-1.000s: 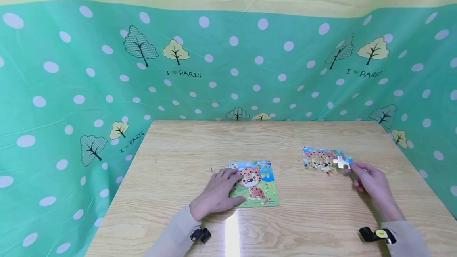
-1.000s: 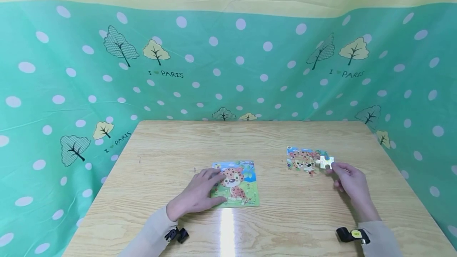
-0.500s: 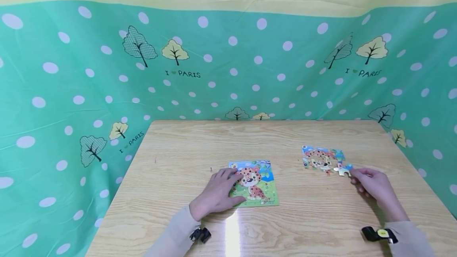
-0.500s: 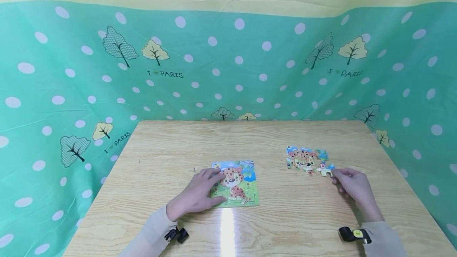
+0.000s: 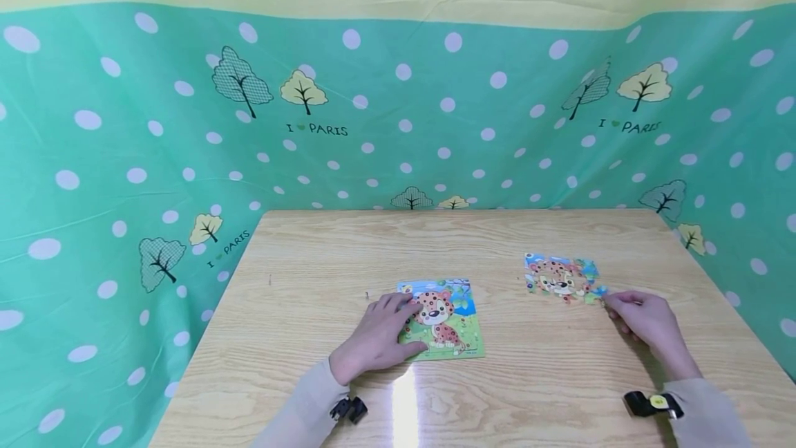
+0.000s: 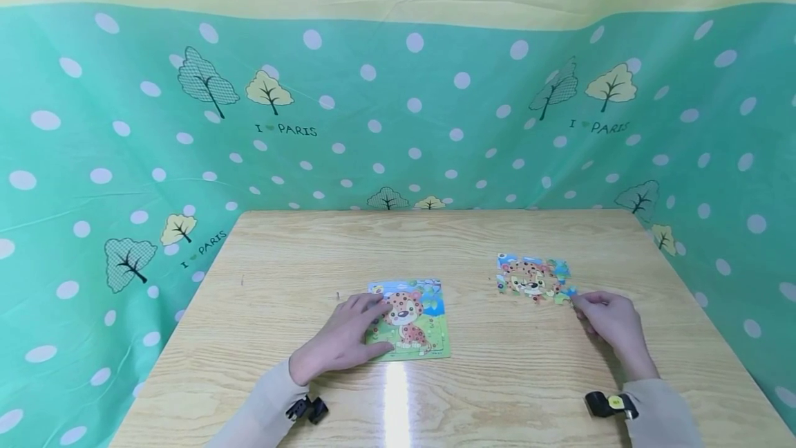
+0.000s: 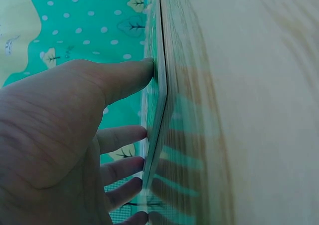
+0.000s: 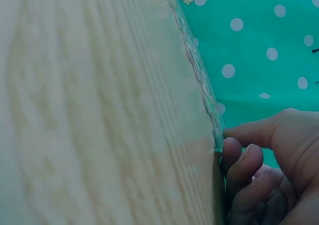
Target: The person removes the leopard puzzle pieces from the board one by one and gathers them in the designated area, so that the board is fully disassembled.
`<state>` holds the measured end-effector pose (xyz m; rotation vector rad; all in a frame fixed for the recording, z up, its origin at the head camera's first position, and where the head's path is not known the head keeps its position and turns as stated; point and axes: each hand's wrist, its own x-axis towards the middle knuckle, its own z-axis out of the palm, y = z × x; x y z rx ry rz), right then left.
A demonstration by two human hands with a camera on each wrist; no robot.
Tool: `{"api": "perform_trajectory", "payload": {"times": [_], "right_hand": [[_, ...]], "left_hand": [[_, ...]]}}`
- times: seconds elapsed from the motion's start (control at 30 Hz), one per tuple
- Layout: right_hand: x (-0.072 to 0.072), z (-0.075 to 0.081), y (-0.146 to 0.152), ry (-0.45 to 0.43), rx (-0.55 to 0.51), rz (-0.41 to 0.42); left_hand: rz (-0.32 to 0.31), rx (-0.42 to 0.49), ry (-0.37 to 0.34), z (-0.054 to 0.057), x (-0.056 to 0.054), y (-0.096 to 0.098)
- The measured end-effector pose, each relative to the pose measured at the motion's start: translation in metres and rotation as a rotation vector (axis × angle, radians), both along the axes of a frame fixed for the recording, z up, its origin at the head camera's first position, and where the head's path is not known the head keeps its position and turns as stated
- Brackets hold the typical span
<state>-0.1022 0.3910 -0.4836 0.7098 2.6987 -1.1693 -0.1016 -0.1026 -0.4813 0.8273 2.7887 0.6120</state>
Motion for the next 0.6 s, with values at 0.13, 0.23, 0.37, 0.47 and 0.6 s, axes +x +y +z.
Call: {"api": "perform_trajectory", "payload": {"times": [0.13, 0.23, 0.37, 0.47, 0.6], "right_hand": [[-0.0009, -0.0002, -0.0012, -0.009, -0.001, -0.019], [-0.0018, -0.0009, -0.0015, -0.007, 0.007, -0.021], [-0.0037, -0.0019, -0.0009, 0.0, 0.022, -0.014], [-0.0056, -0.0031, -0.0007, 0.005, 0.024, -0.015], [-0.0071, -0.0047, -0.0009, 0.011, 0.02, -0.019]], "left_hand": [[-0.001, 0.001, -0.005, -0.0001, 0.0001, 0.0], [-0.001, 0.008, -0.005, 0.0, 0.0002, 0.0], [0.0, 0.005, 0.0, 0.0, 0.0001, 0.0001], [0.004, 0.0, -0.005, -0.0009, -0.0006, 0.0002], [0.011, 0.0, -0.016, -0.0023, -0.0016, 0.0001]]}}
